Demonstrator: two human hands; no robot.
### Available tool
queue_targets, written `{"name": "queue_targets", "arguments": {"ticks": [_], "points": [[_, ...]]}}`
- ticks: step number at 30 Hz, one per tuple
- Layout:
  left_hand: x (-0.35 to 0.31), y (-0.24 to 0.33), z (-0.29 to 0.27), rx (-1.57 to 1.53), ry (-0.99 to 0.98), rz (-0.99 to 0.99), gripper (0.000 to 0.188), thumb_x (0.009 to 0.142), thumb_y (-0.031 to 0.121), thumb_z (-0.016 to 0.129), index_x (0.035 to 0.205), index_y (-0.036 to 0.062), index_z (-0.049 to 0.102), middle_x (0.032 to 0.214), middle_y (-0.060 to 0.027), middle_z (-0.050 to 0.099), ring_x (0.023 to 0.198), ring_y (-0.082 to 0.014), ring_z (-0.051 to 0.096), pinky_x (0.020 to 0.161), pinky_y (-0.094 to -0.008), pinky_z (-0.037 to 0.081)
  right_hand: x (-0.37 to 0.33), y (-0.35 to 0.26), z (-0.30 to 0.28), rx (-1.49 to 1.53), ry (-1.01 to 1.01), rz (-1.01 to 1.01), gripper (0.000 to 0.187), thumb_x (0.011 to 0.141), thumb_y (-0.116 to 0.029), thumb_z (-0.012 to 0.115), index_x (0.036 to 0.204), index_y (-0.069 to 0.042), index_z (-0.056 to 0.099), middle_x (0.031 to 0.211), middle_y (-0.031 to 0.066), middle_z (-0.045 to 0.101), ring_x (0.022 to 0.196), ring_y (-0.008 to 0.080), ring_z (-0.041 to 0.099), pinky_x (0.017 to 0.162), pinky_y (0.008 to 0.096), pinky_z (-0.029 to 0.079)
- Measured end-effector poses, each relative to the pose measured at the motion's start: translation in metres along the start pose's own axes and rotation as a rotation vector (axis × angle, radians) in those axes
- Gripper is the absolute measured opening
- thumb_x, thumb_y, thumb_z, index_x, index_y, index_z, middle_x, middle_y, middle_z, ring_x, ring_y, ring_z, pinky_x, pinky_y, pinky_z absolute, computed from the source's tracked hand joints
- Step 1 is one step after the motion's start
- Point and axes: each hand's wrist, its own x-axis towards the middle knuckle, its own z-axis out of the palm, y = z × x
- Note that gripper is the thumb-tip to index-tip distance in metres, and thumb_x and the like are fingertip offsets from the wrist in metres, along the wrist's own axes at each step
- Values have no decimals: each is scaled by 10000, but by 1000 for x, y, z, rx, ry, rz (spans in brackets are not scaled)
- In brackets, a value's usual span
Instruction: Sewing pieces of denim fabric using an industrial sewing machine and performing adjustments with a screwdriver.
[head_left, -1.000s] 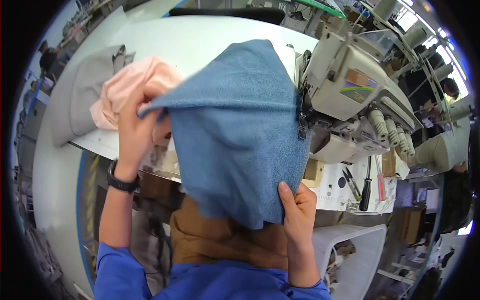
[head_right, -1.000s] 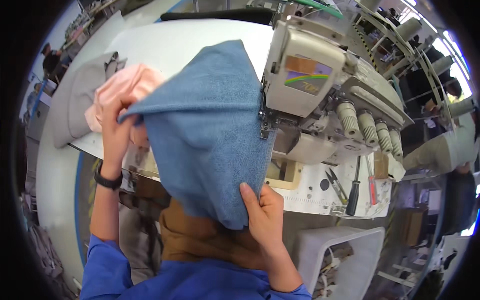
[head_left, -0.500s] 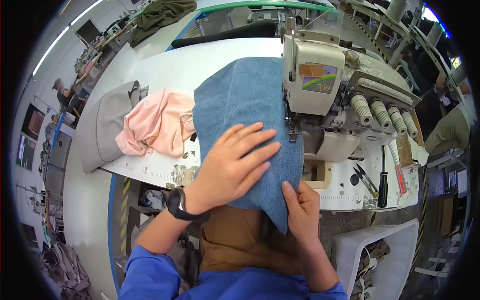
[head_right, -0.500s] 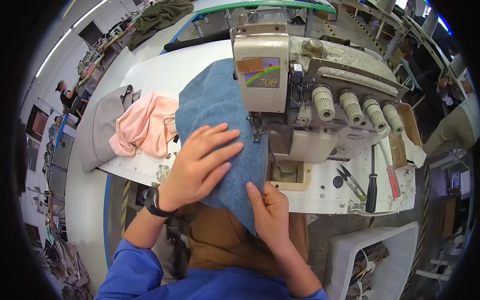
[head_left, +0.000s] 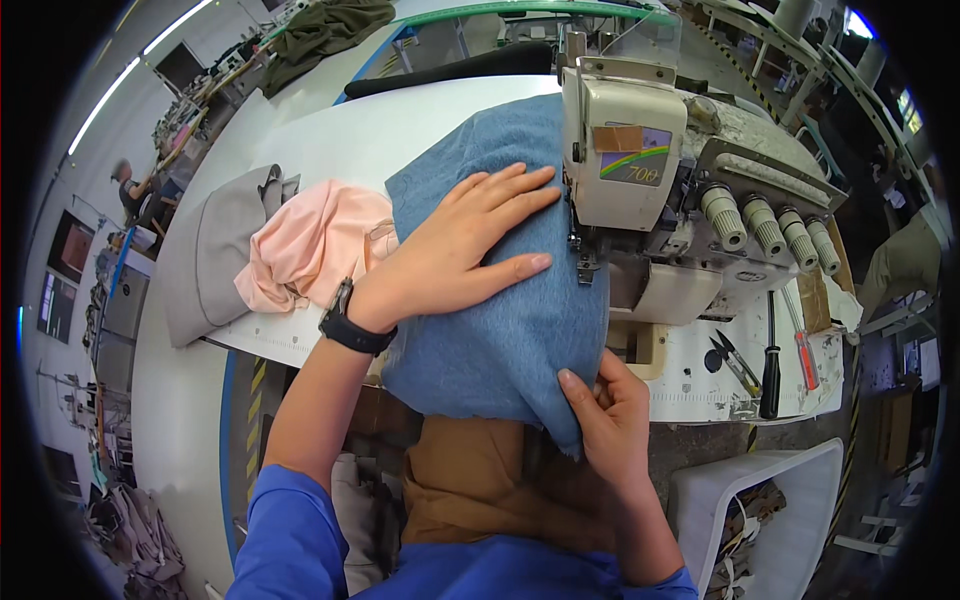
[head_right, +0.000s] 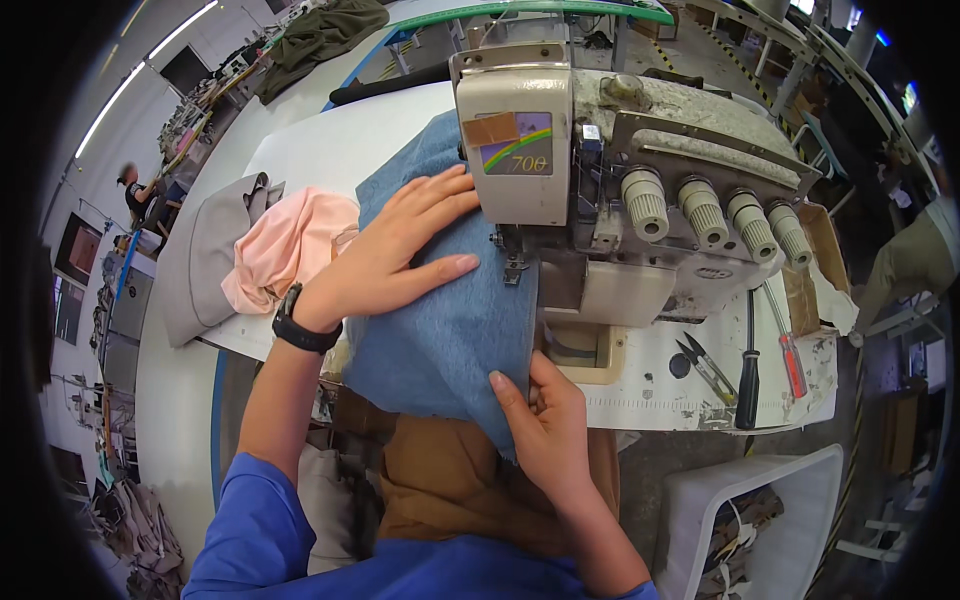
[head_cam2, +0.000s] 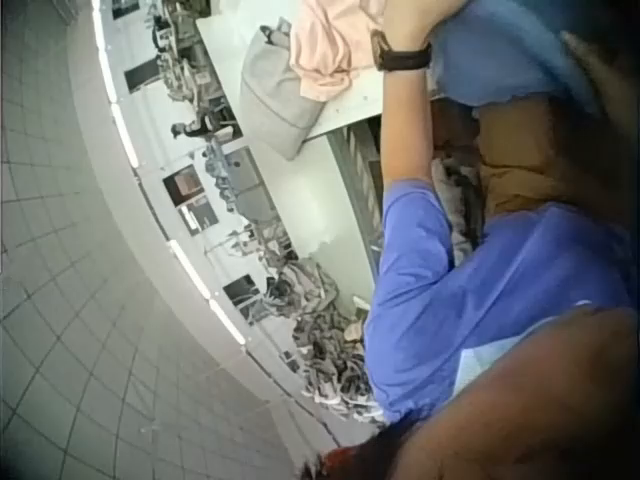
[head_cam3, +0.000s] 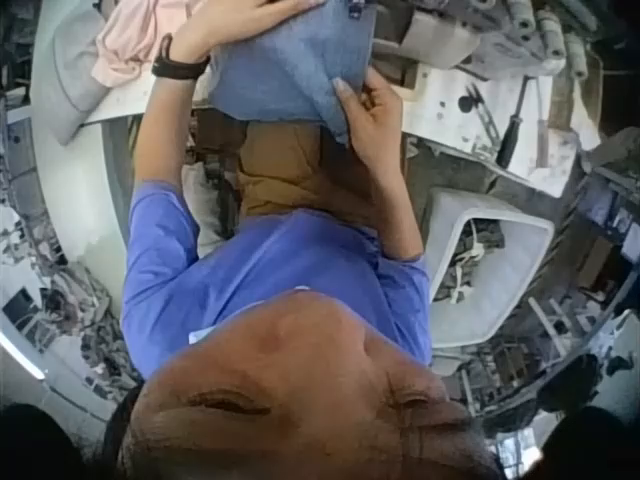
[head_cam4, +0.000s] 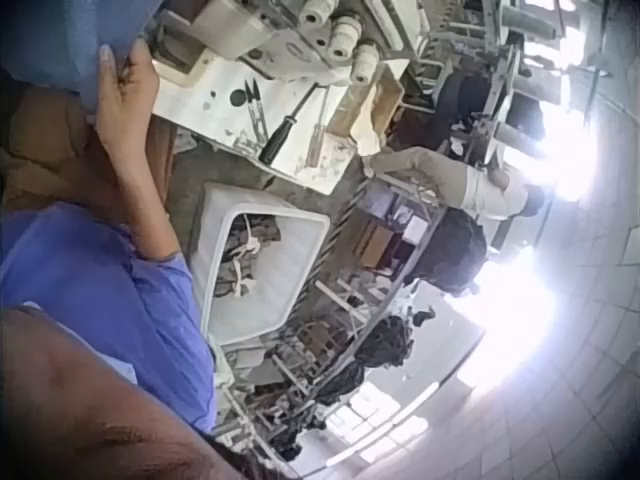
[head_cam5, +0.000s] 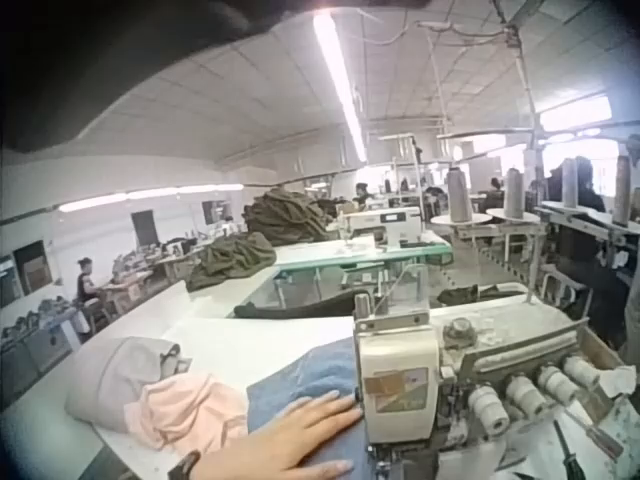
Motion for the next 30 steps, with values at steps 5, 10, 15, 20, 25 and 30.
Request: {"name": "queue_targets", "arguments": {"ticks": [5, 10, 15, 20, 25, 30], "points": [[13, -21, 4, 76, 19, -12, 562, 861, 411, 515, 1257, 15, 460, 1365, -161, 390, 1283, -332, 321, 1073, -423, 206, 1, 1, 1, 20, 0, 32, 134, 897, -57, 542, 991, 36, 563, 767, 5, 598, 609, 5, 499, 558, 176, 426], [21, -33, -2, 436, 231, 15, 462, 833, 340, 562, 1150, 5, 540, 1273, -183, 472, 1212, -333, 410, 1021, -413, 307, 2, -5, 6, 8, -5, 95, 105, 890, -65, 547, 920, 33, 572, 715, 36, 601, 517, 36, 508, 437, 178, 401], [-31, 48, 18, 78, 198, 219, 424, 717, 127, 667, 1117, 21, 577, 1161, -145, 541, 1095, -275, 526, 870, -340, 455, 8, -3, -5, -6, 69, 20, 132, 898, -89, 540, 820, 15, 561, 607, 39, 565, 408, 49, 452, 373, 178, 338], [-55, 63, 21, 69, 134, 201, 418, 741, 174, 649, 1126, 30, 577, 1181, -140, 538, 1134, -294, 502, 927, -387, 415, 15, -9, -3, 3, 50, 4, 149, 905, -92, 531, 821, 22, 576, 596, 44, 559, 426, 47, 460, 405, 167, 343], [-31, 44, 4, 9, 4, 206, 403, 763, 219, 633, 1126, 53, 574, 1207, -124, 530, 1160, -300, 480, 978, -433, 353, -6, -12, -26, -325, 249, -197, 126, 892, -99, 550, 880, 16, 601, 640, 35, 567, 530, 48, 479, 491, 192, 386], [-18, 29, -2, 14, -37, 146, 392, 783, 212, 625, 1140, 64, 560, 1233, -122, 513, 1184, -304, 457, 975, -433, 353, -21, -42, -102, -1006, 760, -363, 103, 815, -73, 597, 884, 3, 584, 807, 72, 570, 700, 156, 526, 640, 277, 433]]}}
